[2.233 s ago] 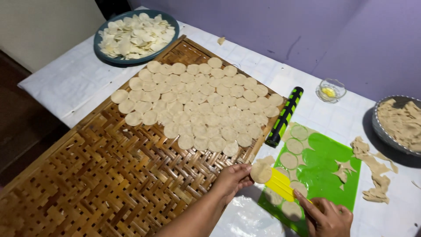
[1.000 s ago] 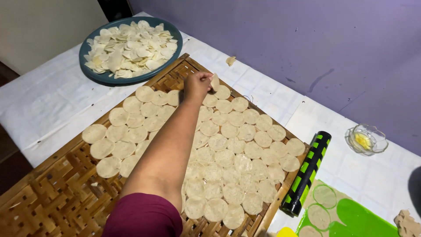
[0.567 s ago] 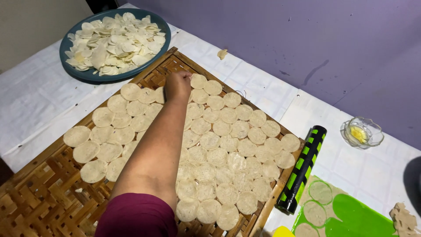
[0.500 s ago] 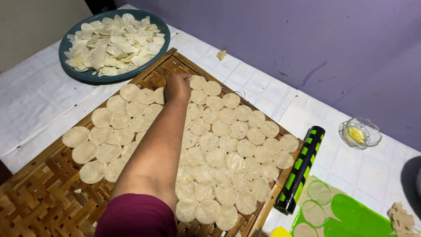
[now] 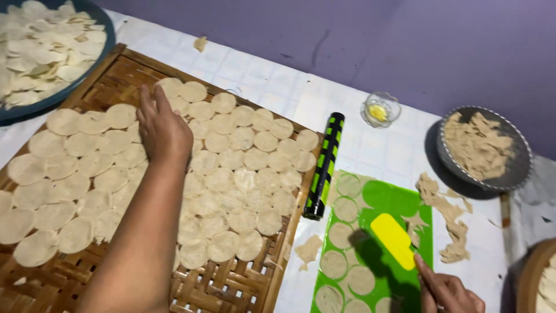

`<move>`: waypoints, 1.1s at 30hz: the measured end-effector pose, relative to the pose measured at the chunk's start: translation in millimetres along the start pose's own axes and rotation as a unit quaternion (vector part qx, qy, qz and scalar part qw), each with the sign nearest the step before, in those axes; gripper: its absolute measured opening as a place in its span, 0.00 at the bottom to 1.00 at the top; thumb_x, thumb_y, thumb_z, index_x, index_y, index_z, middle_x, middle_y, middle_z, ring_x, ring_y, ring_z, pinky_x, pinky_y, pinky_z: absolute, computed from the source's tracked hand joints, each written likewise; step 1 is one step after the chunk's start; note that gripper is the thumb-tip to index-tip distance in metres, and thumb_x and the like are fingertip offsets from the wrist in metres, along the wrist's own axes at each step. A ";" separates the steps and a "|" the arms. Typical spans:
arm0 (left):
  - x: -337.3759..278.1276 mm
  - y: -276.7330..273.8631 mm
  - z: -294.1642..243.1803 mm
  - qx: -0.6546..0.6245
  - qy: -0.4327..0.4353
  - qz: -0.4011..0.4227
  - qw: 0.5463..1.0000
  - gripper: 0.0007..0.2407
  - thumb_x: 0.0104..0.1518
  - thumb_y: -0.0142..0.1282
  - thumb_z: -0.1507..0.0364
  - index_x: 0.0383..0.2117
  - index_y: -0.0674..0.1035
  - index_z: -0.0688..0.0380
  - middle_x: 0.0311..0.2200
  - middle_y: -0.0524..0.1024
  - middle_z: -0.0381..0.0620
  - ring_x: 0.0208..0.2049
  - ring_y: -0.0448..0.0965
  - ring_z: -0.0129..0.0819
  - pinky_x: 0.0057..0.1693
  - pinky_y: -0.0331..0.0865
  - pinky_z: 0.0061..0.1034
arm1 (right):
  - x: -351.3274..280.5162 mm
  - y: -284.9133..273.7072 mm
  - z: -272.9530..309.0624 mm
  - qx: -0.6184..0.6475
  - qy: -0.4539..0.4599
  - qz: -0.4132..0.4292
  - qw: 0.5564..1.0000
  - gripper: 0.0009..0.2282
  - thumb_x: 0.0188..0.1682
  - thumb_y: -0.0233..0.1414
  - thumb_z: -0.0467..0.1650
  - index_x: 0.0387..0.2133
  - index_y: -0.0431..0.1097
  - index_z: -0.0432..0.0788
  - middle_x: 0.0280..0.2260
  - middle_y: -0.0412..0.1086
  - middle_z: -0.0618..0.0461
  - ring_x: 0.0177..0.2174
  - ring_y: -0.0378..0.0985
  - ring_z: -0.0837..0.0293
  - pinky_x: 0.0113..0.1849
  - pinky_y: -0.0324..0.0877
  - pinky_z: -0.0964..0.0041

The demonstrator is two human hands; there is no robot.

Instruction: Cutting and arranging circular dough pieces on a wooden drying tray.

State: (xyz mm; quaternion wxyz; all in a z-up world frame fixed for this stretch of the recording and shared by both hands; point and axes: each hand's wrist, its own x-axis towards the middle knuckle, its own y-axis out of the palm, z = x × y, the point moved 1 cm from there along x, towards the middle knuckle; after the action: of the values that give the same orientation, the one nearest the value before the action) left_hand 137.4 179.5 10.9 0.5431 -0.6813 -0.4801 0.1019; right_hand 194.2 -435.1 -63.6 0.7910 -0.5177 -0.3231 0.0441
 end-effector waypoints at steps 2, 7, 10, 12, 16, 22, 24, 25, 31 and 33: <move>-45.1 -10.9 -23.7 -0.030 0.035 0.006 0.999 0.24 0.62 0.50 0.79 0.67 0.63 0.64 0.68 0.53 0.63 0.64 0.60 0.60 0.62 0.62 0.49 | 1.0 -21.3 7.0 -0.055 0.030 0.005 0.998 0.20 0.42 0.62 0.24 0.48 0.80 0.57 0.21 0.70 0.58 0.19 0.70 0.65 0.26 0.62 0.71; -166.2 -19.0 -60.1 -0.122 0.123 -0.006 0.985 0.19 0.62 0.50 0.78 0.62 0.70 0.59 0.68 0.58 0.59 0.65 0.62 0.54 0.66 0.62 0.48 | -8.7 -39.9 20.9 -0.213 0.162 0.095 0.959 0.18 0.51 0.59 0.36 0.54 0.75 0.73 0.24 0.73 0.62 0.25 0.74 0.67 0.48 0.62 0.63; -236.1 -18.5 -68.5 -0.174 0.163 0.021 0.971 0.17 0.59 0.51 0.81 0.56 0.75 0.59 0.63 0.64 0.64 0.60 0.67 0.54 0.63 0.69 0.41 | -15.7 -39.8 24.5 -0.210 0.149 0.155 0.954 0.16 0.48 0.56 0.38 0.50 0.76 0.73 0.32 0.78 0.64 0.29 0.79 0.63 0.50 0.61 0.60; -281.2 -20.8 -74.5 -0.194 0.213 0.048 0.956 0.20 0.53 0.53 0.83 0.54 0.76 0.55 0.61 0.67 0.56 0.60 0.69 0.49 0.67 0.65 0.39 | -22.7 -40.9 28.3 -0.260 0.125 0.211 0.934 0.16 0.48 0.54 0.40 0.49 0.74 0.77 0.32 0.76 0.65 0.31 0.78 0.60 0.47 0.63 0.61; -336.8 -29.8 -72.9 -0.202 0.223 0.114 0.947 0.20 0.52 0.54 0.83 0.53 0.77 0.54 0.61 0.67 0.55 0.62 0.67 0.50 0.67 0.64 0.42 | -20.4 -60.4 39.1 -0.262 0.135 0.219 0.930 0.17 0.48 0.55 0.36 0.51 0.74 0.73 0.32 0.76 0.65 0.30 0.76 0.62 0.48 0.59 0.60; -367.6 -39.3 -61.3 -0.207 0.238 0.150 0.937 0.20 0.49 0.57 0.81 0.51 0.79 0.52 0.59 0.70 0.51 0.60 0.70 0.46 0.62 0.66 0.39 | -32.1 -81.8 29.0 -0.277 0.124 0.271 0.914 0.16 0.48 0.53 0.40 0.48 0.73 0.78 0.31 0.75 0.68 0.33 0.76 0.64 0.48 0.58 0.60; -366.8 -42.0 -61.2 -0.211 0.225 0.140 0.941 0.20 0.49 0.57 0.82 0.50 0.79 0.53 0.57 0.71 0.52 0.57 0.72 0.47 0.60 0.68 0.40 | -38.4 -79.8 28.1 -0.243 0.101 0.303 0.916 0.15 0.47 0.54 0.37 0.45 0.75 0.78 0.27 0.73 0.68 0.31 0.76 0.63 0.46 0.58 0.59; -366.4 -42.7 -62.9 -0.211 0.226 0.138 0.941 0.20 0.49 0.57 0.82 0.50 0.79 0.53 0.57 0.71 0.52 0.57 0.72 0.47 0.60 0.68 0.40 | -39.2 -80.3 32.9 -0.243 0.100 0.301 0.917 0.15 0.47 0.54 0.37 0.45 0.75 0.78 0.27 0.73 0.68 0.31 0.76 0.63 0.46 0.58 0.59; -368.1 -41.9 -62.7 -0.211 0.231 0.137 0.940 0.17 0.50 0.56 0.82 0.48 0.80 0.53 0.56 0.72 0.49 0.57 0.72 0.45 0.60 0.68 0.38 | -43.8 -72.3 49.6 -0.250 0.103 0.350 0.897 0.13 0.52 0.50 0.39 0.49 0.73 0.73 0.24 0.69 0.65 0.27 0.70 0.63 0.43 0.53 0.61; -368.1 -39.8 -62.4 -0.198 0.229 0.129 0.944 0.18 0.50 0.56 0.82 0.48 0.80 0.53 0.56 0.72 0.49 0.56 0.72 0.44 0.58 0.68 0.38 | -47.7 -60.0 45.5 -0.217 0.079 0.285 0.930 0.13 0.48 0.55 0.39 0.46 0.76 0.72 0.25 0.71 0.62 0.27 0.71 0.60 0.42 0.54 0.59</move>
State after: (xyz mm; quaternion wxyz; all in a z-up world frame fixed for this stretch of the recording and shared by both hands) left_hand -33.8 -144.2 -72.3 0.4747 -0.8361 -0.2613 -0.0853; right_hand 115.4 -446.0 -23.3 0.6363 -0.7489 -0.1000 0.1559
